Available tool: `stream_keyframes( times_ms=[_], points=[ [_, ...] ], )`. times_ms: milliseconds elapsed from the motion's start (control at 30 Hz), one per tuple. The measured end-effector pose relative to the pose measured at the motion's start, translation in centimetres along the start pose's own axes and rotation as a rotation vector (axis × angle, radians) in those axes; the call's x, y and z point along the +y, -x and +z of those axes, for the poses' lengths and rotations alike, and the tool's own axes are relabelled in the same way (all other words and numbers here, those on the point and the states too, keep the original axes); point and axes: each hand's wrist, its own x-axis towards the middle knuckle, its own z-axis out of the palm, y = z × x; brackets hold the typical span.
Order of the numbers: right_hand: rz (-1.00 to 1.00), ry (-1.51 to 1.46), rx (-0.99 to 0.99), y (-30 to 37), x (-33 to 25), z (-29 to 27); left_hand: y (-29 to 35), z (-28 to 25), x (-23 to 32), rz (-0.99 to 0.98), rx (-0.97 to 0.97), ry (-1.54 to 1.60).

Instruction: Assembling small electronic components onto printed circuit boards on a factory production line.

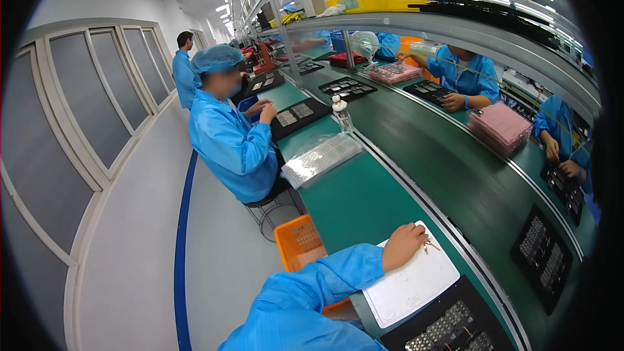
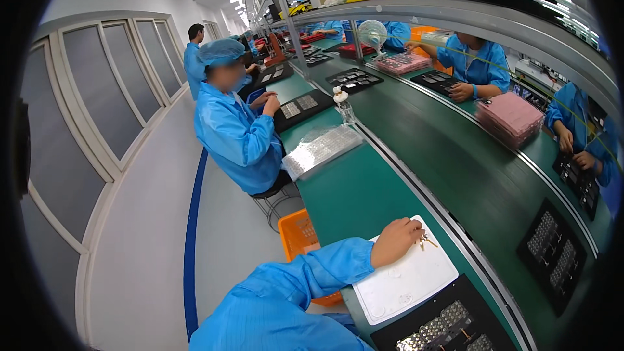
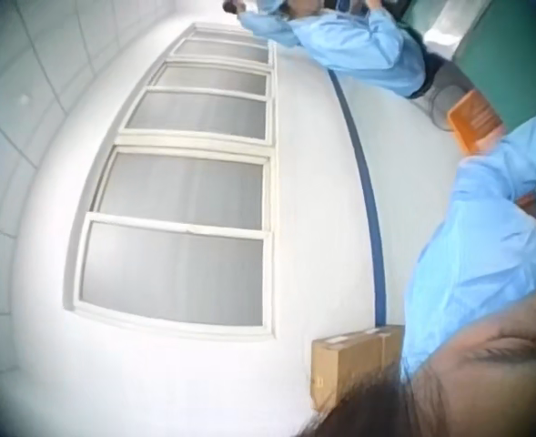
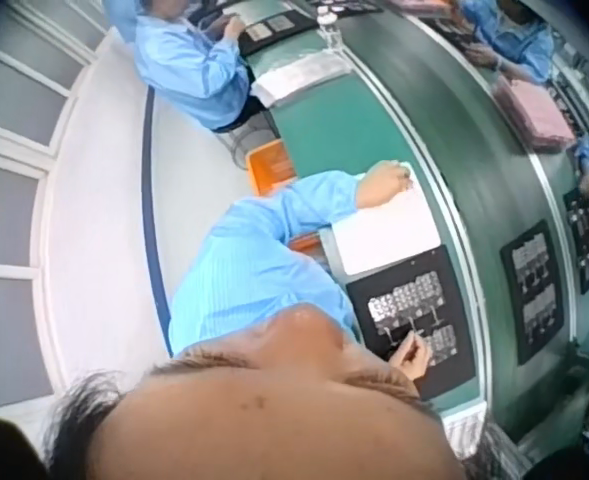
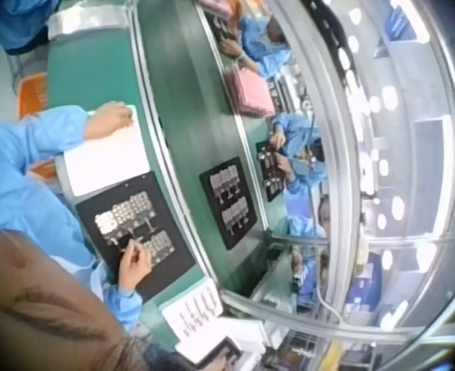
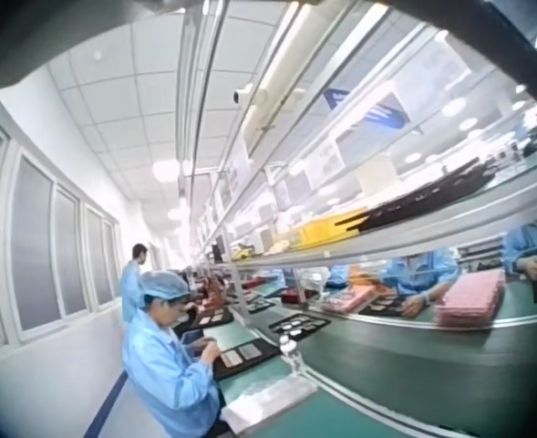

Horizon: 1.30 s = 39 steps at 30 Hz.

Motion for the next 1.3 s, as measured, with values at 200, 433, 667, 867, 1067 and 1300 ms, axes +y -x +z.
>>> stream_keyframes(
  times_ms=[200, 433, 667, 867, 1067, 1300],
  points=[
    [-0.025, -0.011, -0.035, -0.5, -1.4, -0.4, 0.3, -0.1, -0.1, 0.072, 0.008, -0.061],
    [0.013, -0.017, -0.053, -0.5, -2.2, -0.5, 0.2, 0.1, 0.1, -0.004, -0.003, 0.05],
    [0.075, 0.002, -0.055, -0.2, -2.6, -0.7, 0.3, 0.2, 0.8, -0.086, 0.007, 0.073],
    [0.07, 0.021, -0.039, 0.1, -2.5, -0.8, -0.1, -0.1, 0.7, -0.123, -0.071, 0.03],
    [0.068, -0.002, 0.006, 0.2, -2.3, -0.6, 0.3, -2.0, 1.2, -0.047, -0.049, 0.1],
    [0.057, -0.012, 0.015, 0.3, -2.1, -0.6, 1.0, -3.5, 2.5, -0.104, -0.115, 0.144]
  ],
)
